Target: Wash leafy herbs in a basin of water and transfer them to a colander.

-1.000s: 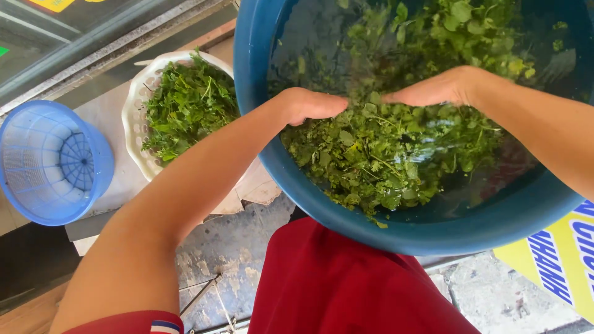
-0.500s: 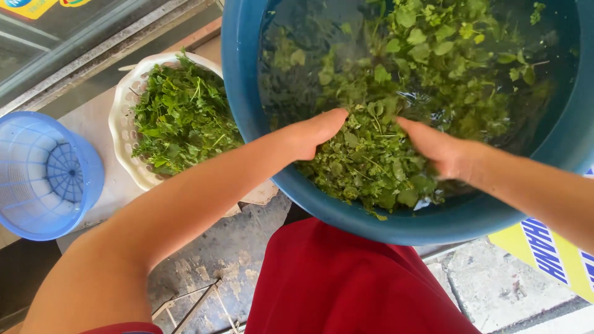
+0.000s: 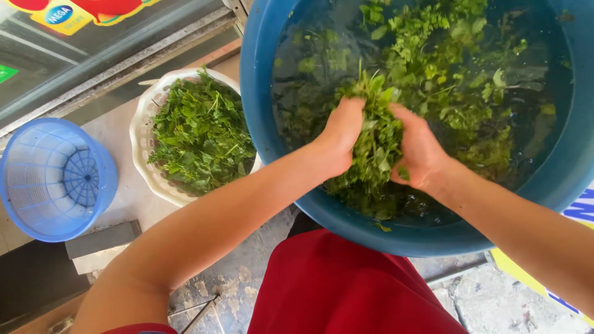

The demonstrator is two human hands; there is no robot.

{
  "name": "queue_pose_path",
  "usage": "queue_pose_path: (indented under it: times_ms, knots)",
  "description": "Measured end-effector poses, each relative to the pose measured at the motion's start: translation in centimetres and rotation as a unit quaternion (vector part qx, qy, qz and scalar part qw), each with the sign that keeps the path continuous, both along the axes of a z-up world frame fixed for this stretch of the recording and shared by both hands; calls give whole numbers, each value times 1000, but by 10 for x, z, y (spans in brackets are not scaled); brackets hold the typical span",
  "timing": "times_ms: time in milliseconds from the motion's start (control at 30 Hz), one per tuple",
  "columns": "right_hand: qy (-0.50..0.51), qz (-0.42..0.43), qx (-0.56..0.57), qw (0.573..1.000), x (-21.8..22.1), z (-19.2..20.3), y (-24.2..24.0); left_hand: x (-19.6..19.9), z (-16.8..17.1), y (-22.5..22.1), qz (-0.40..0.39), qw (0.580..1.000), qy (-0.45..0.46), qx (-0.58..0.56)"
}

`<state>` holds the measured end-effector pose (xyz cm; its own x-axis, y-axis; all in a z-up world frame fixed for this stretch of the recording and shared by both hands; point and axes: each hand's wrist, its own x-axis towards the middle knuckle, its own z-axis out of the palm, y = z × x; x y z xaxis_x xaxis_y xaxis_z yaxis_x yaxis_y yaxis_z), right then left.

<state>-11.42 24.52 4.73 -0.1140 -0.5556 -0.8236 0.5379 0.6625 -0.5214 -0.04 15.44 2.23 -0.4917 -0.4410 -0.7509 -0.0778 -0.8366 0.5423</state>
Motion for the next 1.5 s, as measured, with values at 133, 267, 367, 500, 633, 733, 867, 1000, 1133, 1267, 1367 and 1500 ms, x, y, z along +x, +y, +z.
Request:
queue_pose_path:
  times_ms: [133, 267, 367, 500, 633, 733, 867, 1000, 1133, 1267, 1367, 1500]
  knots:
    - [64, 5, -60, 996, -21, 22, -20, -28, 41, -31, -33, 987, 159, 20]
    - [47, -24, -165, 985, -57, 12, -30, -37, 66, -67, -161, 945, 251, -135]
    - [74, -29, -193, 978, -76, 27, -33, -26, 77, -78, -220, 924, 176, -258]
    - [116, -37, -198, 973, -113, 30, -31, -10, 7, -106, -152, 823, 25, -546]
    - [153, -60, -228, 960, -133, 38, -24, -2, -40, -118, -295, 743, -229, -556]
    - [169, -67, -223, 958, -140, 36, -22, -9, -58, -120, -354, 703, -273, -554]
    - [179, -66, -192, 963, -149, 34, -20, -20, -54, -128, -511, 644, -291, -490]
    - [169, -53, -210, 961, -146, 59, -19, -34, -48, -144, -550, 535, -269, -582]
    - [260, -44, -162, 951, -141, 55, -28, -21, 39, -121, -397, 490, -260, -732]
    - [324, -22, -114, 939, -122, 55, -37, 18, 77, -112, -328, 483, -270, -766]
    - [241, 3, -180, 954, -107, 77, -48, 72, 84, -130, -261, 549, -96, -788]
    - [203, 73, -256, 942, -65, 103, -78, 169, 103, -139, -120, 648, 19, -752]
